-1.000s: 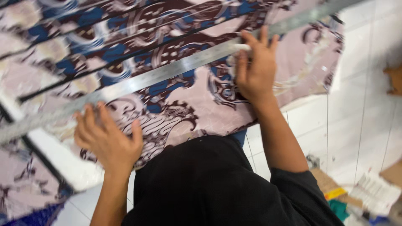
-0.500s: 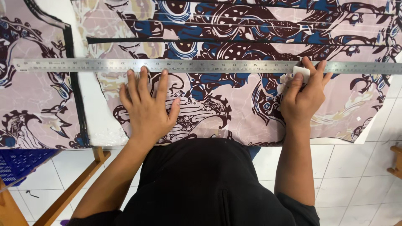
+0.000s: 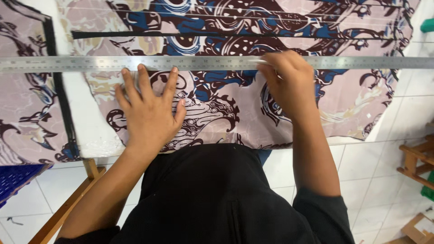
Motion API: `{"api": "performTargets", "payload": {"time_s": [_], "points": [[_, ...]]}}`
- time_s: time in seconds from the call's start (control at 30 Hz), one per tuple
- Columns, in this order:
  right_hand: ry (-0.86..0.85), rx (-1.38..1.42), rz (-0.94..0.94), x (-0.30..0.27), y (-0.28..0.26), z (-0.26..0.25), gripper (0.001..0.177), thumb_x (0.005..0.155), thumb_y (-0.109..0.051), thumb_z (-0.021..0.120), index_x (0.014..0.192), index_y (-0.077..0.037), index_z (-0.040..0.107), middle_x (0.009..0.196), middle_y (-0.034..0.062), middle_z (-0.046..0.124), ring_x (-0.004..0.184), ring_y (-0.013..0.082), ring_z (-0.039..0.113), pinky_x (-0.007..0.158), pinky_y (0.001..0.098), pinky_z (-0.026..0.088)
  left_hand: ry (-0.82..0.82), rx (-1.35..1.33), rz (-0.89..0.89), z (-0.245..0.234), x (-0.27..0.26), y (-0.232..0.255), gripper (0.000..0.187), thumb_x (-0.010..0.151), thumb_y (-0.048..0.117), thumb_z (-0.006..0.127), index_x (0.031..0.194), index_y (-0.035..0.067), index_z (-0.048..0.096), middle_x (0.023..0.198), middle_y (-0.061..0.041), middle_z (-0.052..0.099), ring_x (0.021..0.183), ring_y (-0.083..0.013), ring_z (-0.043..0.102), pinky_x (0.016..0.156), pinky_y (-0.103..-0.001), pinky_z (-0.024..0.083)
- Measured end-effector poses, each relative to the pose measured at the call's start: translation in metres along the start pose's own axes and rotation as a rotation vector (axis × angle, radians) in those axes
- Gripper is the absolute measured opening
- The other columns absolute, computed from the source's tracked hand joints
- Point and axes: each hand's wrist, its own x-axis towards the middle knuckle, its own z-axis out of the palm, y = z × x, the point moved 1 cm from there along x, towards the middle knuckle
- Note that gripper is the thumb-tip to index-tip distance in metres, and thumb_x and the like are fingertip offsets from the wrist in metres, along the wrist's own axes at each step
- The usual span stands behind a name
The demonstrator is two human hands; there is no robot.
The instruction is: The person uses a metal ruler and white chalk to mark straight lines on a large piece of patterned fabric laid out on a table. They repeatedly reposition the ruler and draw lines across the fabric surface.
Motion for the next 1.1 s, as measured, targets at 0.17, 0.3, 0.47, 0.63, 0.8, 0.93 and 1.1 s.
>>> {"api": "performTargets", "payload": {"time_s": [0.17, 0.3, 0.47, 0.63, 0.8, 0.93, 1.1], "points": [[-0.104, 0.064, -0.091, 0.032, -0.014, 0.010, 0.013, 0.101, 0.000, 0.078, 0.112, -0.003, 0.071, 0.102, 0.0131, 0.069, 0.089, 0.0323, 0.068, 0.078, 0.0396, 0.055, 0.002, 0.009, -0.003, -0.002, 0.003, 0.001, 0.065, 0.101, 0.050, 0.058, 0.162, 0.029, 0.047, 0.154, -0.035, 0.039, 0.141, -0.0599, 0.031, 0.108, -0.074, 0.029], [-0.040, 0.098, -0.145, 0.036, -0.023, 0.023, 0.017, 0.100, 0.003, 0.074, 0.116, -0.002, 0.070, 0.111, 0.0138, 0.068, 0.101, 0.0320, 0.068, 0.086, 0.0390, 0.056, 0.030, 0.008, -0.006, -0.001, 0.001, -0.002, 0.066, 0.100, 0.051, 0.059, 0.161, 0.031, 0.047, 0.154, -0.034, 0.039, 0.140, -0.0581, 0.033, 0.107, -0.072, 0.030], [0.054, 0.127, -0.134, 0.025, -0.020, 0.041, 0.014, 0.100, 0.005, 0.074, 0.111, 0.000, 0.067, 0.111, 0.0136, 0.067, 0.103, 0.0325, 0.066, 0.087, 0.0398, 0.055, 0.031, 0.002, -0.004, -0.006, 0.002, -0.004, 0.065, 0.101, 0.052, 0.058, 0.161, 0.030, 0.046, 0.152, -0.034, 0.040, 0.140, -0.0573, 0.034, 0.108, -0.069, 0.030], [0.078, 0.144, -0.092, 0.016, -0.005, 0.047, 0.013, 0.103, 0.004, 0.075, 0.110, 0.001, 0.065, 0.111, 0.0140, 0.066, 0.104, 0.0322, 0.065, 0.086, 0.0375, 0.054, 0.059, 0.061, 0.021, -0.008, 0.003, -0.005, 0.065, 0.100, 0.054, 0.057, 0.158, 0.028, 0.047, 0.148, -0.032, 0.044, 0.136, -0.0532, 0.039, 0.106, -0.066, 0.032], [0.102, 0.243, -0.036, 0.014, 0.000, 0.048, 0.013, 0.105, 0.003, 0.074, 0.110, 0.002, 0.063, 0.110, 0.0158, 0.066, 0.102, 0.0312, 0.066, 0.088, 0.0367, 0.054, 0.068, -0.042, -0.090, 0.000, 0.007, -0.046, 0.067, 0.101, 0.048, 0.062, 0.153, 0.007, 0.050, 0.146, -0.023, 0.049, 0.132, -0.0401, 0.047, 0.104, -0.061, 0.033], [0.088, 0.279, -0.060, 0.013, 0.003, 0.045, 0.012, 0.106, 0.005, 0.072, 0.111, 0.002, 0.062, 0.112, 0.0166, 0.065, 0.102, 0.0297, 0.066, 0.088, 0.0337, 0.054, 0.243, 0.004, -0.137, 0.003, -0.001, -0.094, 0.055, 0.106, 0.040, 0.064, 0.145, 0.004, 0.052, 0.152, -0.021, 0.049, 0.141, -0.0397, 0.045, 0.112, -0.059, 0.030], [0.046, 0.383, 0.089, 0.014, 0.007, 0.043, 0.009, 0.106, 0.006, 0.069, 0.109, 0.002, 0.062, 0.116, 0.0172, 0.067, 0.102, 0.0259, 0.066, 0.084, 0.0292, 0.052, 0.244, 0.011, -0.159, 0.010, -0.018, -0.123, 0.058, 0.105, 0.032, 0.063, 0.151, -0.003, 0.051, 0.157, -0.020, 0.048, 0.147, -0.0402, 0.040, 0.122, -0.061, 0.026]]}}
